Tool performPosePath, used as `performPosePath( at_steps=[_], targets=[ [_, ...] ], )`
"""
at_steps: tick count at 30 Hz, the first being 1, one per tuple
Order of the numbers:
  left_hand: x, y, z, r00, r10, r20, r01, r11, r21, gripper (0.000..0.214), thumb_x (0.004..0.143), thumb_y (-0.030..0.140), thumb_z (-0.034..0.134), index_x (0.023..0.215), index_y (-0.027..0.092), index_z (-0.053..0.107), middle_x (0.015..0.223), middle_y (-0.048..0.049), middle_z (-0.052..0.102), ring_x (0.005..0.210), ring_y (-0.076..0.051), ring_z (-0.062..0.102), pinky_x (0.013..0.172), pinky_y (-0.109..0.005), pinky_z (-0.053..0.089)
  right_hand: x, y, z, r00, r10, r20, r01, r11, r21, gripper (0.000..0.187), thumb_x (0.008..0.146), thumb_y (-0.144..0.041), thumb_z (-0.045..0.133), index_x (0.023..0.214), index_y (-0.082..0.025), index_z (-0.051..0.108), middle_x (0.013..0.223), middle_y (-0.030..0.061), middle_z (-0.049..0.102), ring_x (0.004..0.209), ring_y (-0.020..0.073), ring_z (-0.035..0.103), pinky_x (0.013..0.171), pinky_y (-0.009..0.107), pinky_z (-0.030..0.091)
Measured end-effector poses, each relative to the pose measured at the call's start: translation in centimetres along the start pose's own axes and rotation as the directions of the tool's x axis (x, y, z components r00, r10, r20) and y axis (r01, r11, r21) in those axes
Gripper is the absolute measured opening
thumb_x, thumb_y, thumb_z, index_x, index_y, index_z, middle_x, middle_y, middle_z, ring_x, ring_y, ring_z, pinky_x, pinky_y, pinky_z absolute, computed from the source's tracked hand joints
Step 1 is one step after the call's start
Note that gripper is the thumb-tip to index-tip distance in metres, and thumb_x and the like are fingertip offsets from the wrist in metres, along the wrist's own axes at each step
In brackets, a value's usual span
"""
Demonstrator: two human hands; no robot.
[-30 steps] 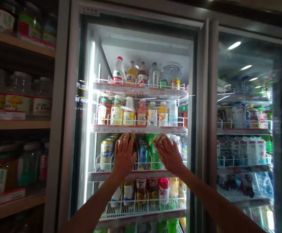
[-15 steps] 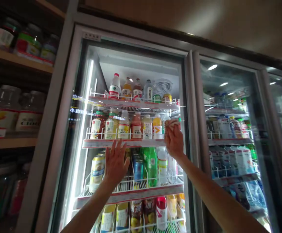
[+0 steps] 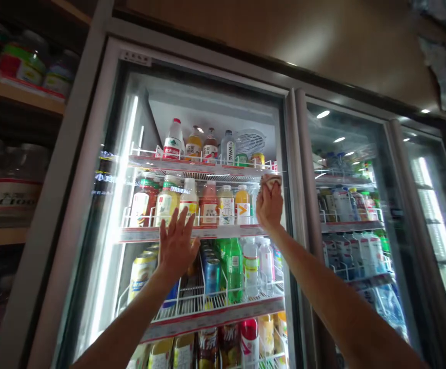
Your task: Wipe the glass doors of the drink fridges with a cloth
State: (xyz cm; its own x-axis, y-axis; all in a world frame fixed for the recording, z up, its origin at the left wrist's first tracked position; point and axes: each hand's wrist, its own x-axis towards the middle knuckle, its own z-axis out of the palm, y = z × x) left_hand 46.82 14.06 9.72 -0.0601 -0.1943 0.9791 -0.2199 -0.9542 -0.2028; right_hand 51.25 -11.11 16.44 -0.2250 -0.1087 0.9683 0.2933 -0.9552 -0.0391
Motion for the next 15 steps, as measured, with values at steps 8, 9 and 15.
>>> performPosePath(
  at_steps=[8,9,15],
  targets=[
    [4.0,-1.5,-0.3,1.000,-0.029,0.000,0.029,0.999,-0.026,0.045,0.082,0.032,0.047,0.125,0.019,0.049,0.144,-0.0097,0.036,0.136,-0.027,0.024,0.112,-0.050,0.013,0.7,-1.4,-0.4,0.963,-0.225,0.148,0.229,0.973,-0.010,0.042,0.090,-0.025,0.035,0.130,-0.020,0.047,0.141,0.0120,0.035,0.132,0.0283,0.029,0.101,0.050,0.033],
    [4.3,-1.9,-0.4,0.999,-0.034,-0.011,0.034,0.999,-0.016,0.044,0.082,0.032,0.046,0.124,0.019,0.050,0.143,-0.0097,0.036,0.136,-0.027,0.024,0.112,-0.050,0.014,1.2,-1.2,-0.2,0.990,-0.103,0.101,0.108,0.993,-0.041,0.041,0.090,-0.024,0.034,0.129,-0.017,0.049,0.139,0.0147,0.036,0.130,0.0297,0.031,0.099,0.050,0.035],
    [4.7,-3.2,-0.3,0.998,-0.012,-0.069,0.013,1.000,0.023,0.043,0.084,0.032,0.044,0.124,0.019,0.050,0.141,-0.0093,0.040,0.136,-0.026,0.024,0.112,-0.048,0.013,-0.6,-4.9,0.6,0.946,-0.308,0.099,0.306,0.951,0.037,0.044,0.089,-0.021,0.035,0.132,-0.017,0.044,0.142,0.0135,0.032,0.135,0.0285,0.023,0.103,0.047,0.032]
  ],
)
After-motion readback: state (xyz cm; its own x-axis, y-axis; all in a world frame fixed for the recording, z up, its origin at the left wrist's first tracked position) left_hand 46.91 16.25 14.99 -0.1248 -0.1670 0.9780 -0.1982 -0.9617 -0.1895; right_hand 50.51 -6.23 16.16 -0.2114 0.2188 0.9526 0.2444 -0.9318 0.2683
